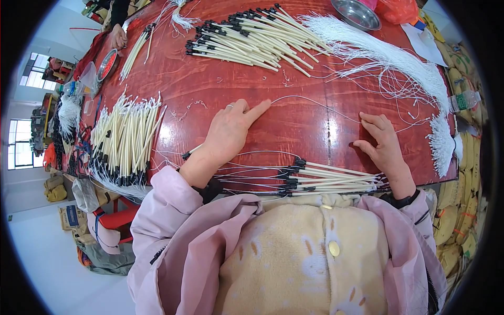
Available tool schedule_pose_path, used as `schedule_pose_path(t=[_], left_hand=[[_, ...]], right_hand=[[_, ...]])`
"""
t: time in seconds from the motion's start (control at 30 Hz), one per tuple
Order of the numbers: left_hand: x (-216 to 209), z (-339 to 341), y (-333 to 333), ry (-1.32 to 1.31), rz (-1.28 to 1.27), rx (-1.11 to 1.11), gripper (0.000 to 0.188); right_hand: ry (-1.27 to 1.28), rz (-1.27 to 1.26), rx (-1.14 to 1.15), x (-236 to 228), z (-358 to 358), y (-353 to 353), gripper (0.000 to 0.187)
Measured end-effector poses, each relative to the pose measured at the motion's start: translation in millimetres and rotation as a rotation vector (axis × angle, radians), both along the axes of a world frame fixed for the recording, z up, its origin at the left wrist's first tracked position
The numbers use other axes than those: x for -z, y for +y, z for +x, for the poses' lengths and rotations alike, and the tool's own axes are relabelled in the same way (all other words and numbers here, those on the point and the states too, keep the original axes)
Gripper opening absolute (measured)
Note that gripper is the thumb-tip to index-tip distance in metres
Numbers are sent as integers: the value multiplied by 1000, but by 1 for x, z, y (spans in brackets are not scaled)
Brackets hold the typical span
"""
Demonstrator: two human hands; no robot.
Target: The person picks up a white string and a white rod, threads the string through the rod by hand, and places the assembled piece onto a pile. This process is repeated for several more strings and rods throughout the video.
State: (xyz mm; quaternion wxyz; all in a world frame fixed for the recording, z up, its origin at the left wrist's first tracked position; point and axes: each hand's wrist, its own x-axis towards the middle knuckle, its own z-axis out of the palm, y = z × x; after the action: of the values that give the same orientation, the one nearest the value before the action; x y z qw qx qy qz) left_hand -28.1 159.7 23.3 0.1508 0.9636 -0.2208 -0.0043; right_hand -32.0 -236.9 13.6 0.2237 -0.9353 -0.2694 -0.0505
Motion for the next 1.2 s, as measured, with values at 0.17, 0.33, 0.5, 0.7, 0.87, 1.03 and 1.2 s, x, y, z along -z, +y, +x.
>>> schedule_pose_path(t=[0.17,0.33,0.5,0.7,0.87,1.03,1.2], left_hand=[[13,4,9,-24,-25,57,53],[12,2,5,-51,-87,17,50],[7,2,5,-35,-41,39,44],[14,5,9,-27,-123,72,43],[11,5,4,-40,-143,16,40],[8,5,7,-3,-75,41,38],[10,7,8,-13,-101,93,32]], right_hand=[[8,1,-4,0,1,0,51],[0,20,-6,2,1,-1,50],[4,28,-4,4,1,-2,50],[-13,38,-18,5,2,-3,50],[-9,60,-14,6,2,-3,50],[0,71,-15,7,2,-4,49],[1,45,-42,7,4,-3,53]])
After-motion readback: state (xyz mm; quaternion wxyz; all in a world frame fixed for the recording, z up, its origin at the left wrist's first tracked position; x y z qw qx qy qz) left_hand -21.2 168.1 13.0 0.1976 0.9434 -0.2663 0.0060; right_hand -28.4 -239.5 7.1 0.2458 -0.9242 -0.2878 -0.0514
